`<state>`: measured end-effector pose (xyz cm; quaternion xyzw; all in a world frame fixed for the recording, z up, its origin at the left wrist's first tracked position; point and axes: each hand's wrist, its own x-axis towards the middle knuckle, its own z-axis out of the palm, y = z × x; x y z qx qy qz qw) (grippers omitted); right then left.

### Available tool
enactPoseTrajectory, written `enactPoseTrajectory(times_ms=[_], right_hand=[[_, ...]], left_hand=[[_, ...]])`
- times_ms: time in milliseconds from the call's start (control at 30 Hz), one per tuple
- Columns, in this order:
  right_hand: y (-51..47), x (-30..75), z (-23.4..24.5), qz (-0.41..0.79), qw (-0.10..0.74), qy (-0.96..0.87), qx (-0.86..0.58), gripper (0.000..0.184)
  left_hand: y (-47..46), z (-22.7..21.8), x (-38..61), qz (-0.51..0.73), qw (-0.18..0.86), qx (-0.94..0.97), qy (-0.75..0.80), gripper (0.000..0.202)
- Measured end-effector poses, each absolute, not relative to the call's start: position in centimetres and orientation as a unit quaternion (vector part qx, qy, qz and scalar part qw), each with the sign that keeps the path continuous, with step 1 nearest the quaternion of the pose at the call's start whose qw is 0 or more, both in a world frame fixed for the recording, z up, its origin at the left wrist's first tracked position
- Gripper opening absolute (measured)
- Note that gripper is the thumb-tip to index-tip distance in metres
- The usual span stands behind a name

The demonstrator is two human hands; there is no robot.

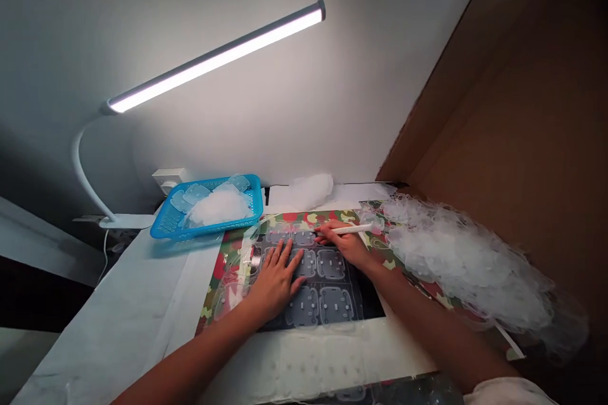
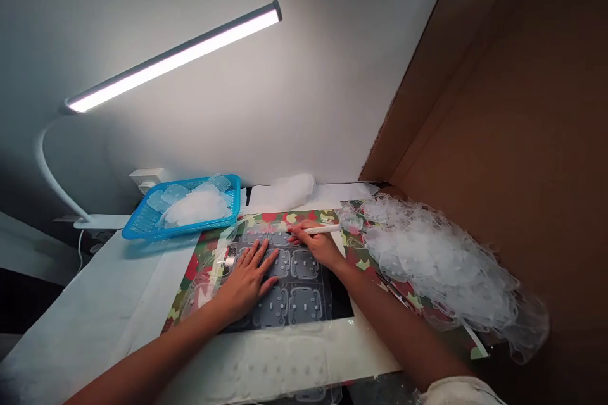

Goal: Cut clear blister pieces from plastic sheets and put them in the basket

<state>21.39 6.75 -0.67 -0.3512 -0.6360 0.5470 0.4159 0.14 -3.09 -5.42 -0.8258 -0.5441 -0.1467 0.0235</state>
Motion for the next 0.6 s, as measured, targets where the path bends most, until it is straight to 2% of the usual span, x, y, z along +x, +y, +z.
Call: enactPoseTrajectory(times_ms=[133, 300, 600], right_hand=[[7.6, 20.2, -1.7, 0.467, 0.323, -0.748, -0.344, 0.023], [8.6, 20.1, -2.2, 0.401, 0.289, -0.813, -0.307, 0.016], [8.7, 19.4, -2.0, 0.362, 0.251, -0.850, -0.289, 0.013]], left_hand=[[-3.7, -4.8, -0.2, -0.127, 0.021, -0.821, -0.556, 0.056], [-3.2, -3.5, -0.4, -0.119, 0.004, -0.818, -0.563, 0.062], [-2.8, -5.1, -0.7, -0.149, -0.014, -0.829, -0.539, 0.064]])
